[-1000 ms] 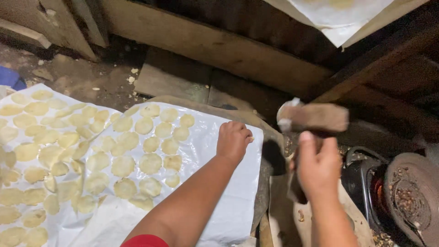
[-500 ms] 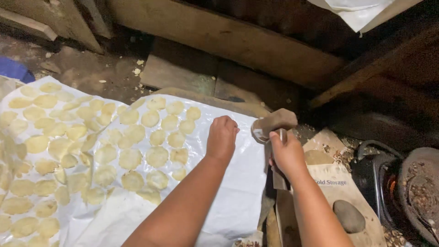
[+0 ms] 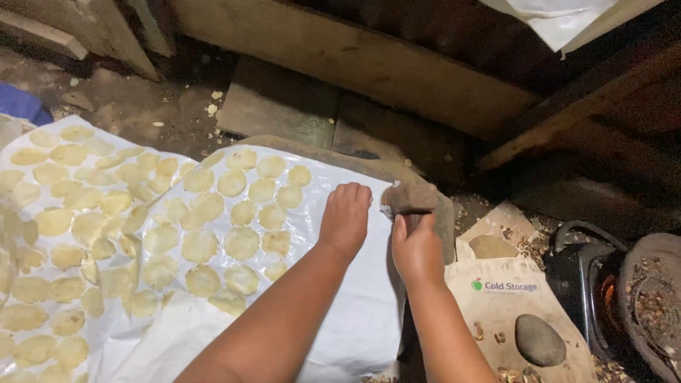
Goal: Cracking nuts with a stone and flattening the kernels with a wooden mallet on a plastic sheet
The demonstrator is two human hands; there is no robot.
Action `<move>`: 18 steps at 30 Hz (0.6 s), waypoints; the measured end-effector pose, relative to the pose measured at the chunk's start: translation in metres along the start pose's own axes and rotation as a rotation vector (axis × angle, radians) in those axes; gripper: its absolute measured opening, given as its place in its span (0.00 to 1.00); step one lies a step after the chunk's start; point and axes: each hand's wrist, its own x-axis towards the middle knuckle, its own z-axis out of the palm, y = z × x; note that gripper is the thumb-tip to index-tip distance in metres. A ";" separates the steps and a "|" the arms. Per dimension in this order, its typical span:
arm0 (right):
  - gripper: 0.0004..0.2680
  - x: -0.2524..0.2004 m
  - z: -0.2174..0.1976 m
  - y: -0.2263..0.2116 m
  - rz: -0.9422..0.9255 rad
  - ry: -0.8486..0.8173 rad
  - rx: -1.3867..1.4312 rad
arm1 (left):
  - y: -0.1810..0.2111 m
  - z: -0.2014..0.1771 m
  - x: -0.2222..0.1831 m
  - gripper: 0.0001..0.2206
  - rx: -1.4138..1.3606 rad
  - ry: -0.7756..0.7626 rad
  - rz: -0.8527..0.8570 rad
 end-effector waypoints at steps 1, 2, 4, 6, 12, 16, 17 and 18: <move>0.27 0.008 0.018 0.010 0.174 -0.294 -0.058 | -0.007 -0.013 0.002 0.05 -0.041 -0.028 -0.038; 0.27 0.022 0.002 -0.005 0.161 -0.281 -0.042 | -0.016 -0.014 0.012 0.05 -0.028 -0.013 -0.026; 0.23 0.028 -0.029 -0.020 0.149 -0.393 -0.041 | -0.024 -0.009 0.001 0.12 -0.114 -0.013 0.059; 0.21 0.026 -0.049 -0.029 0.192 -0.363 -0.071 | -0.016 -0.029 -0.008 0.10 -0.088 -0.101 0.058; 0.21 0.006 -0.017 -0.008 0.144 -0.142 -0.079 | -0.017 -0.040 -0.005 0.05 -0.094 -0.181 -0.026; 0.21 0.009 -0.029 -0.027 0.157 -0.262 -0.040 | -0.018 -0.038 0.002 0.06 -0.130 -0.169 -0.115; 0.21 0.012 -0.042 -0.029 0.156 -0.265 -0.044 | -0.017 -0.035 0.004 0.06 -0.132 -0.169 -0.119; 0.21 0.016 -0.054 -0.031 0.221 -0.272 -0.089 | -0.017 -0.032 0.006 0.05 -0.141 -0.184 -0.140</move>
